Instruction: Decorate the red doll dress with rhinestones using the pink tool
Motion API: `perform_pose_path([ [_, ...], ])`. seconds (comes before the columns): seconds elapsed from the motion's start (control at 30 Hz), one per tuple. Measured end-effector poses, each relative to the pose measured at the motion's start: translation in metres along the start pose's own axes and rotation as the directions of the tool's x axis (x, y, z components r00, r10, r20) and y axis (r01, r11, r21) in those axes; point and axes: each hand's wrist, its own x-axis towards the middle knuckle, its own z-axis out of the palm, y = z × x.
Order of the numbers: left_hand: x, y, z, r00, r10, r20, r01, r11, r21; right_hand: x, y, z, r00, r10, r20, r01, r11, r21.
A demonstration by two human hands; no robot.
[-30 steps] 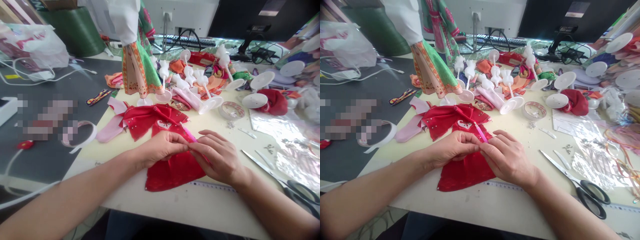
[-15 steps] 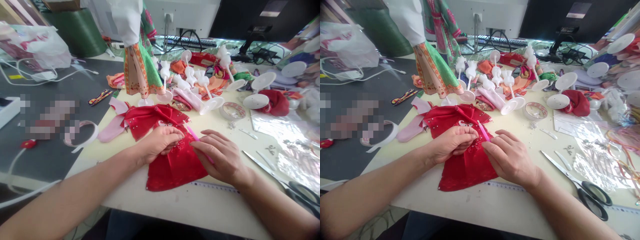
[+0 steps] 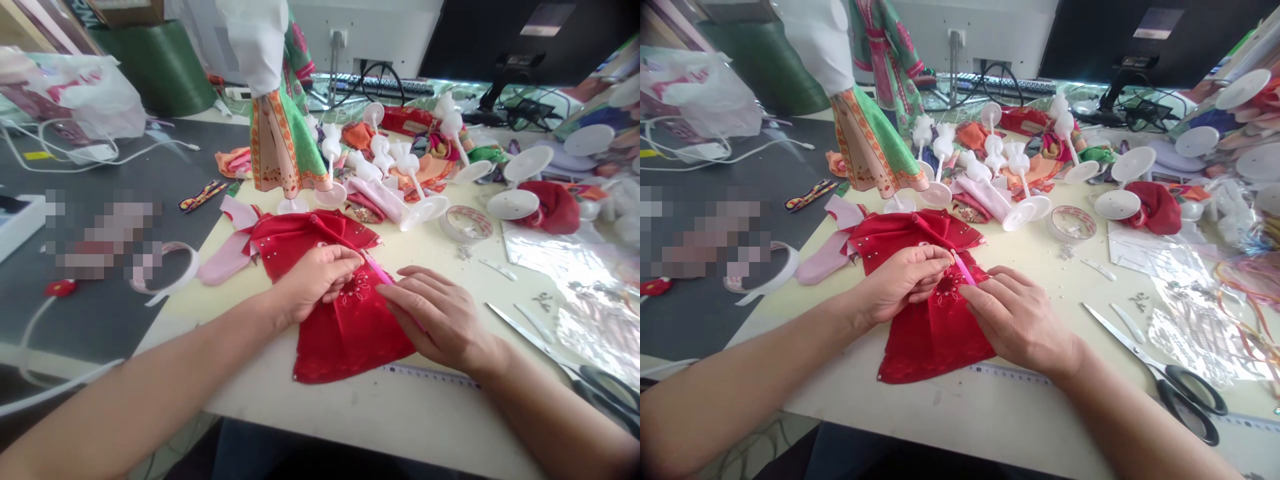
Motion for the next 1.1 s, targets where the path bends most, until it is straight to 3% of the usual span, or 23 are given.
perform_pose_path([
  [0.57,0.0025,-0.0008,-0.0022,0.999,0.034,-0.030,-0.034,0.999,-0.005,0.0012,0.0008,-0.0019,1.000,-0.027,-0.006,0.027,0.999,-0.040],
  [1.1,0.0016,-0.0029,-0.0040,0.998,0.057,-0.036,-0.053,0.995,0.090,0.0024,-0.0016,-0.0036,0.999,-0.019,-0.035,0.018,1.000,-0.013],
])
